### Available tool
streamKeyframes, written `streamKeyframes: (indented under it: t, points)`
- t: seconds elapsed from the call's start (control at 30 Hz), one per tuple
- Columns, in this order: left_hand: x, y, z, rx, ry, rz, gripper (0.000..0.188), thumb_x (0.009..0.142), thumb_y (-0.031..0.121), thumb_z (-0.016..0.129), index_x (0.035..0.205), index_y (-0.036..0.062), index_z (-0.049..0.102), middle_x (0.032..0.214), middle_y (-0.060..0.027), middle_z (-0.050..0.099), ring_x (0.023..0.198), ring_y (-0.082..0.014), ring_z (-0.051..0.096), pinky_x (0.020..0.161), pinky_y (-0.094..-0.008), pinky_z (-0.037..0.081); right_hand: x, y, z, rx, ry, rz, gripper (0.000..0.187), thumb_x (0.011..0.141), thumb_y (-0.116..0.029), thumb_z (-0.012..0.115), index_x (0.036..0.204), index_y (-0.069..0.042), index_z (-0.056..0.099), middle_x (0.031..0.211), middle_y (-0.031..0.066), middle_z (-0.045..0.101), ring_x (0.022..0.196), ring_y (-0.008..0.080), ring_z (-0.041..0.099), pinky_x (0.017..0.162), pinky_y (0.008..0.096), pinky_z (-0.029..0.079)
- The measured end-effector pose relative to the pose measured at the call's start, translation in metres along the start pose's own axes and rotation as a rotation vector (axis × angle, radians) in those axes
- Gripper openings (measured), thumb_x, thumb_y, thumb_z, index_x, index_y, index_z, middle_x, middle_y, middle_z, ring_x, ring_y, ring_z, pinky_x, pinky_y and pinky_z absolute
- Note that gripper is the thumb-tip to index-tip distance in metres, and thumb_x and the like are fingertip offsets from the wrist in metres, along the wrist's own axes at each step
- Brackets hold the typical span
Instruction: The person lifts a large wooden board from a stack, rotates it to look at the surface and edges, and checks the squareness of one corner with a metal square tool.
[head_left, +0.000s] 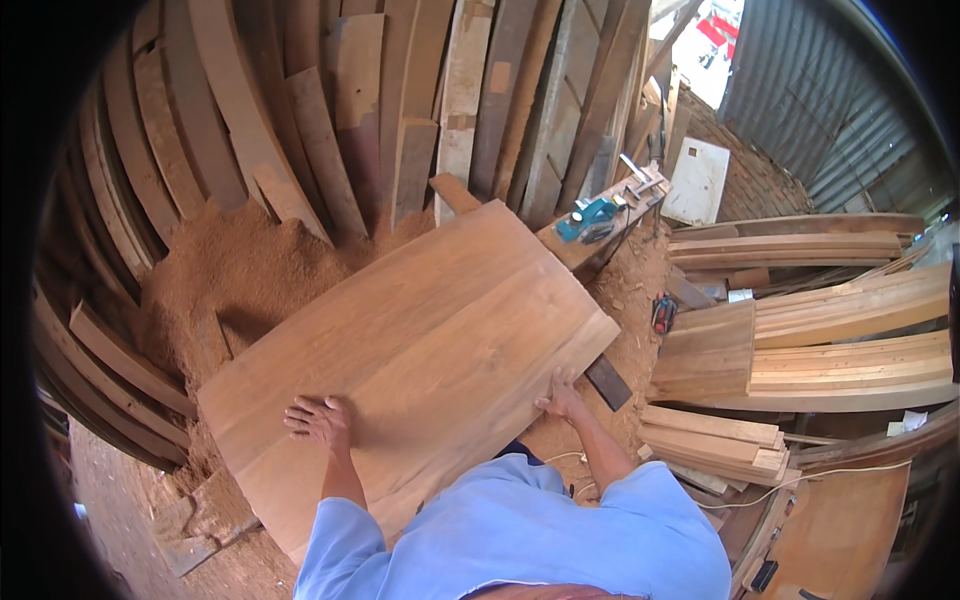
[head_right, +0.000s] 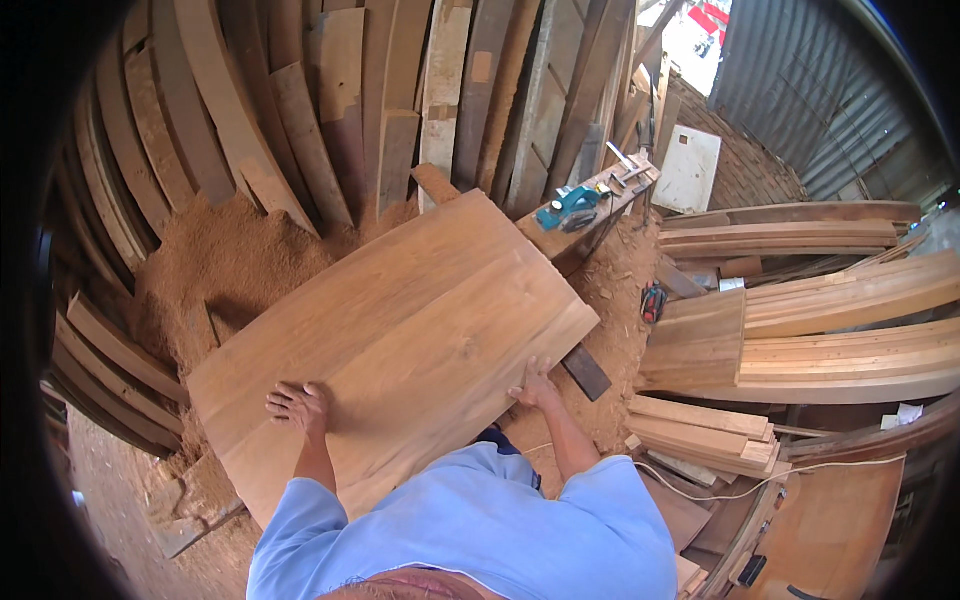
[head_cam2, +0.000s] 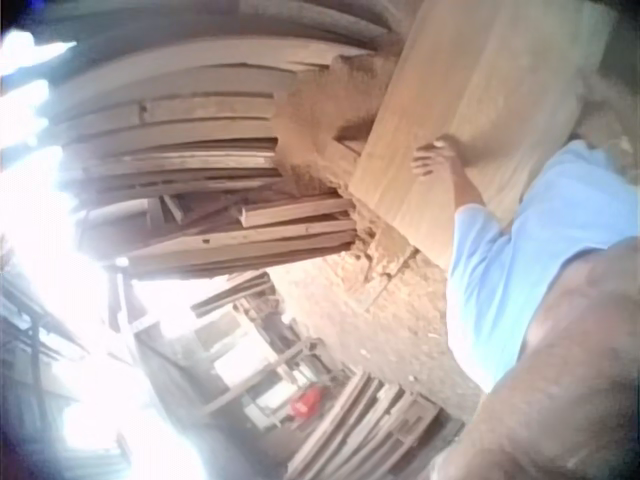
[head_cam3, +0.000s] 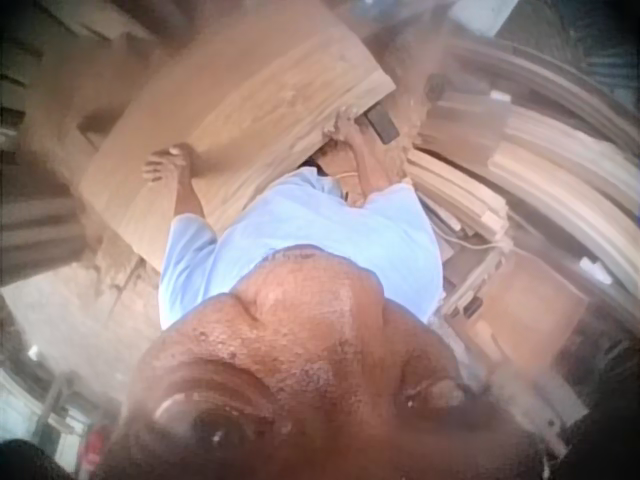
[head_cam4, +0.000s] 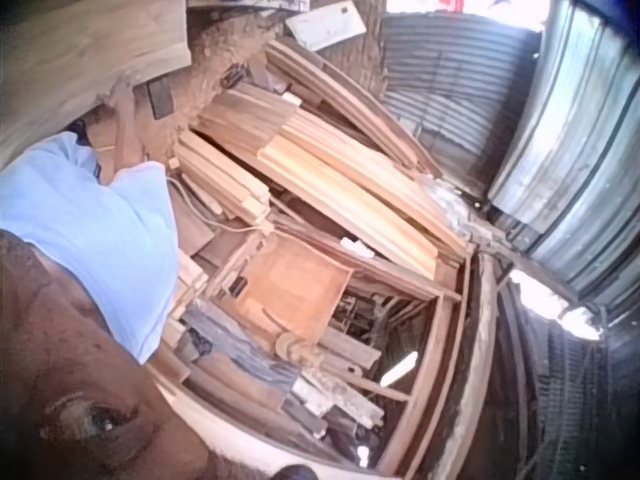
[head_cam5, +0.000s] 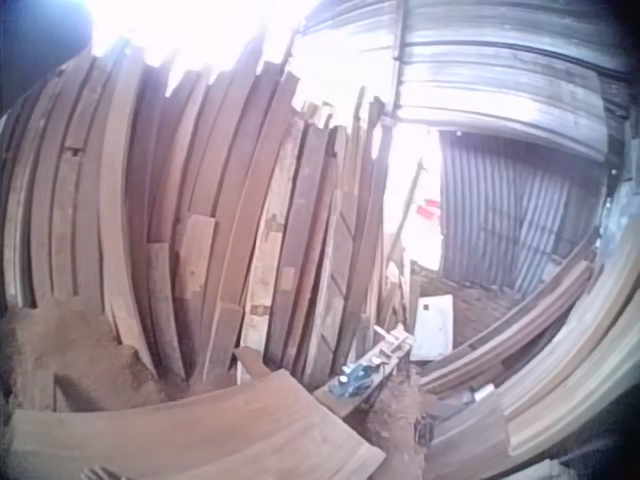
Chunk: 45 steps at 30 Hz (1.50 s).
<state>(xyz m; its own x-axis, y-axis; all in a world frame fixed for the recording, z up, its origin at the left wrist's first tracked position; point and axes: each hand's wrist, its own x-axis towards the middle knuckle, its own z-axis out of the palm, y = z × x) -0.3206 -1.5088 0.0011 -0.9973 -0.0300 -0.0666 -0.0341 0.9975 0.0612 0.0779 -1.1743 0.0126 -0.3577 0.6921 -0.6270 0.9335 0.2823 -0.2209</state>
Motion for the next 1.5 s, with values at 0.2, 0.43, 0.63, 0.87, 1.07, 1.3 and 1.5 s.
streamKeyframes:
  t: [0.2,0.43,0.63,0.87,1.07,1.3,1.5]
  points:
    - [0.001,0.001,-0.002,0.023,-0.019,-0.001,0.084,0.093,0.045,0.048,0.158,0.0001,0.02,0.162,-0.034,0.013,0.151,-0.0517,0.008,0.118,-0.068,0.009,-0.001,-0.003,0.001,0.006,0.0,0.008,0.118,0.084,-0.048,0.074,0.161,-0.007,-0.004,0.16,0.037,-0.014,0.144,0.049,0.033,0.118,0.0481,0.034]
    - [0.003,-0.002,0.0,0.013,-0.018,0.03,0.084,0.094,0.048,0.049,0.158,0.0004,0.021,0.163,-0.0333,0.013,0.15,-0.0531,0.007,0.117,-0.0699,0.009,-0.005,-0.007,-0.005,0.053,-0.01,0.034,0.115,0.085,-0.047,0.074,0.161,-0.009,-0.004,0.16,0.0364,-0.015,0.143,0.0495,0.034,0.118,0.0483,0.034]
    - [0.017,-0.022,0.006,0.04,-0.064,0.234,0.086,0.093,0.054,0.05,0.157,0.0017,0.025,0.161,-0.0322,0.018,0.148,-0.0549,0.011,0.115,-0.0717,0.011,-0.005,-0.009,-0.008,0.081,-0.02,-0.014,0.111,0.087,-0.044,0.072,0.161,-0.008,-0.002,0.159,0.0375,-0.014,0.141,0.0491,0.038,0.116,0.0468,0.036]
    - [-0.008,-0.045,0.006,0.03,-0.147,0.396,0.084,0.096,0.053,0.047,0.159,0.0061,0.02,0.164,-0.0303,0.011,0.15,-0.0547,0.007,0.116,-0.0704,0.008,-0.031,-0.017,0.003,0.029,-0.036,-0.053,0.103,0.089,-0.042,0.069,0.162,-0.009,0.004,0.161,0.0362,-0.011,0.143,0.0499,0.034,0.117,0.047,0.035]
    - [-0.087,-0.04,-0.006,-0.015,-0.26,0.47,0.081,0.096,0.045,0.046,0.159,0.0027,0.019,0.164,-0.0313,0.008,0.151,-0.0535,0.001,0.118,-0.0686,0.001,-0.051,-0.006,0.018,0.059,-0.055,-0.192,0.095,0.09,-0.043,0.067,0.161,-0.008,0.014,0.162,0.0344,-0.006,0.147,0.0464,0.028,0.119,0.045,0.032]
    - [-0.117,-0.037,-0.004,-0.124,-0.191,0.546,0.08,0.093,0.04,0.049,0.158,0.0012,0.022,0.163,-0.0327,0.01,0.15,-0.0539,0.002,0.117,-0.0692,0.001,-0.078,0.077,0.141,0.448,0.05,-0.065,0.077,0.093,-0.043,0.062,0.15,0.004,0.038,0.144,0.0277,0.052,0.137,0.0385,0.048,0.113,0.0463,0.04]
    - [-0.12,-0.038,0.003,-0.174,-0.032,0.568,0.077,0.09,0.037,0.052,0.154,0.0001,0.03,0.159,-0.0346,0.021,0.148,-0.0557,0.011,0.116,-0.0707,0.006,-0.125,0.14,0.185,0.729,-0.374,0.252,0.067,0.095,-0.047,0.06,0.139,0.002,0.047,0.134,0.0235,0.057,0.124,0.0343,0.053,0.105,0.0439,0.044]
